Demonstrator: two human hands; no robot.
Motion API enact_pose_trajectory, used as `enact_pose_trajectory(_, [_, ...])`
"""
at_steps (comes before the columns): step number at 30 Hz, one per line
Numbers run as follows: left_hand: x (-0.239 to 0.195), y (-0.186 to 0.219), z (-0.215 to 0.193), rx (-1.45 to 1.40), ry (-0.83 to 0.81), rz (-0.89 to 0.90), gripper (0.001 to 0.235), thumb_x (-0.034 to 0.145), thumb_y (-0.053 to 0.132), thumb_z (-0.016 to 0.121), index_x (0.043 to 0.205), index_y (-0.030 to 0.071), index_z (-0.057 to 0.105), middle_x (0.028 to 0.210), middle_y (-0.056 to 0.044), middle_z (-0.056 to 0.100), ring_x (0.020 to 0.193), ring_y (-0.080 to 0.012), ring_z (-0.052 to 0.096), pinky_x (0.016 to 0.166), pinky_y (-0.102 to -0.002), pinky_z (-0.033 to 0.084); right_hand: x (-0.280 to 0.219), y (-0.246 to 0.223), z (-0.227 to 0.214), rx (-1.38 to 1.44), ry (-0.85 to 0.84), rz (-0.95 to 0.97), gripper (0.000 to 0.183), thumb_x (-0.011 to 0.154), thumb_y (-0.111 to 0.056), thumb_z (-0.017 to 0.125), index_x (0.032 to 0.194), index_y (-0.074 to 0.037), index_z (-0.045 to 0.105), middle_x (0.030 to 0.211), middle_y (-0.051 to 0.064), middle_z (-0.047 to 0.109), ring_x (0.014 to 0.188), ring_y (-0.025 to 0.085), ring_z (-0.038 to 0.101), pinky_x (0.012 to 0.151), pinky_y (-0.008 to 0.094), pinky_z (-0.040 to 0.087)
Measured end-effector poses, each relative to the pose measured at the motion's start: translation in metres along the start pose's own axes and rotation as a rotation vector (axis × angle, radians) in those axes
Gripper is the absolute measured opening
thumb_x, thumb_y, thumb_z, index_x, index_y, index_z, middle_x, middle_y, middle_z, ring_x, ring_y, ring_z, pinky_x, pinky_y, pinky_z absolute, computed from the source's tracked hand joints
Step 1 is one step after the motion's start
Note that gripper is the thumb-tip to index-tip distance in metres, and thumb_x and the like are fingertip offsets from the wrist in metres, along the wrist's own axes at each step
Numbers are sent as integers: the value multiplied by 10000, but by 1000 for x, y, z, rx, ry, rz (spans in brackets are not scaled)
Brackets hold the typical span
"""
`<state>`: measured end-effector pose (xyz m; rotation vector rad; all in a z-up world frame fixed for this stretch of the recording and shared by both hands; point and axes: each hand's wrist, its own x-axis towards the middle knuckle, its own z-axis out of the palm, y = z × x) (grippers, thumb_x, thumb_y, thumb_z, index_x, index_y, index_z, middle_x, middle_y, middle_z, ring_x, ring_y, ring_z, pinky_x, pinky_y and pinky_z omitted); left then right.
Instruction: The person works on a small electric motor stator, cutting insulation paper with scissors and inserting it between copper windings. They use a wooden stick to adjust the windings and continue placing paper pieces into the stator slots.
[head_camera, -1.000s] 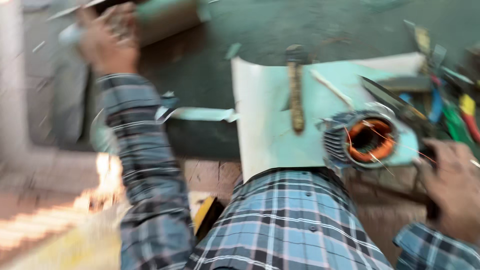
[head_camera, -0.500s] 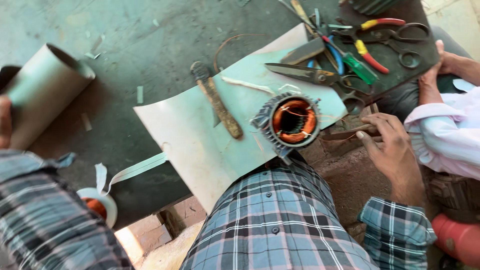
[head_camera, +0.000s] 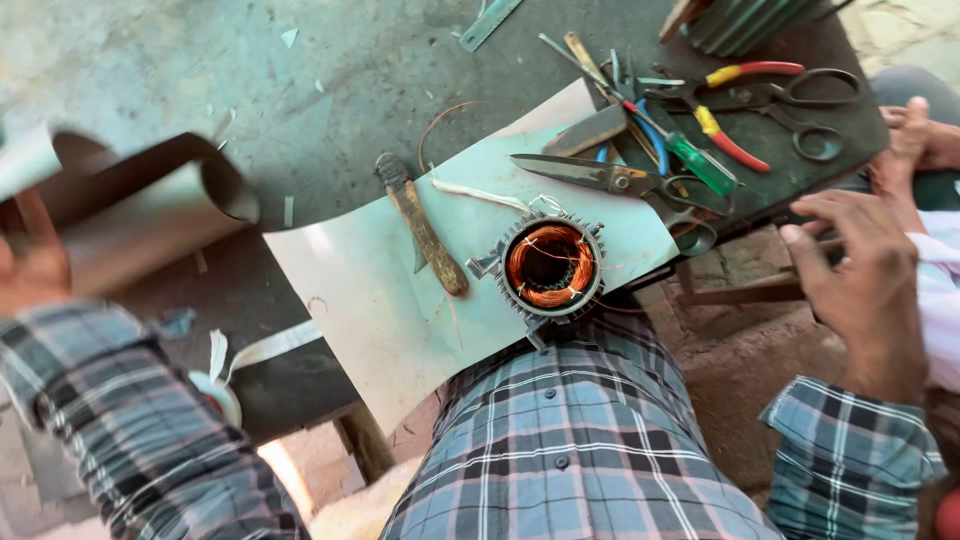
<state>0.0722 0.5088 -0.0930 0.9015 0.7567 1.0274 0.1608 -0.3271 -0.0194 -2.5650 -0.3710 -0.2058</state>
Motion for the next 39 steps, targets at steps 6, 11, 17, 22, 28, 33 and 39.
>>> enact_pose_trajectory(6, [-78, 10, -27, -98, 57, 135, 271, 1094, 86, 585, 1350, -2, 576, 1277, -169, 680, 1121, -247, 691, 942, -354, 583, 35, 12, -9, 121, -25, -36, 223, 946, 13, 769, 1162, 22, 713, 1257, 174, 685, 953, 226, 693, 799, 342, 591])
enact_pose_trajectory(11, [-186, 11, 45, -193, -46, 240, 257, 1072, 82, 611, 1321, 21, 596, 1242, -154, 698, 1083, -237, 705, 905, -350, 602, 72, 53, -27, 97, -56, -142, 178, 988, 10, 762, 1158, 22, 709, 1239, 140, 695, 958, 222, 707, 851, 320, 594])
enact_pose_trajectory(17, [-270, -5, 139, -302, -171, 243, 244, 1045, 76, 643, 1286, 50, 620, 1200, -137, 720, 1037, -224, 721, 861, -345, 624, 106, 92, -28, 228, -120, -62, 246, 942, -85, 674, 1183, -38, 659, 1287, 116, 645, 1098, 280, 633, 888, 378, 545])
enact_pose_trajectory(22, [-393, -50, 144, -353, -177, 126, 237, 1022, 71, 669, 1257, 73, 641, 1164, -123, 738, 999, -214, 735, 824, -340, 642, 122, 119, -5, -189, -142, -326, 351, 922, -47, 689, 1273, -28, 703, 1304, 171, 676, 1174, 387, 644, 1020, 495, 499])
enact_pose_trajectory(28, [-485, -95, 143, -270, -127, -94, 237, 925, -59, 721, 1156, -9, 733, 1129, -191, 742, 984, -303, 753, 858, -455, 667, 134, 186, 17, -190, -311, -263, 212, 1083, -116, 670, 1295, -103, 663, 1229, 178, 623, 1140, 371, 624, 1025, 440, 519])
enact_pose_trajectory(33, [-489, -92, 129, -282, -130, -220, 314, 880, -119, 691, 1169, 5, 683, 1132, -154, 736, 1033, -280, 745, 885, -454, 666, 137, 206, 26, -357, -347, -263, 329, 963, -107, 702, 1291, -112, 712, 1183, 188, 684, 1103, 395, 671, 948, 480, 536])
enact_pose_trajectory(39, [-466, -64, 96, -445, -145, -44, 496, 952, -96, 586, 1438, -38, 504, 1305, -170, 634, 1158, -280, 659, 1005, -389, 574, 137, 232, 39, -323, -398, -315, 297, 975, -267, 776, 1188, -78, 693, 1074, 131, 714, 1013, 312, 669, 953, 421, 549])
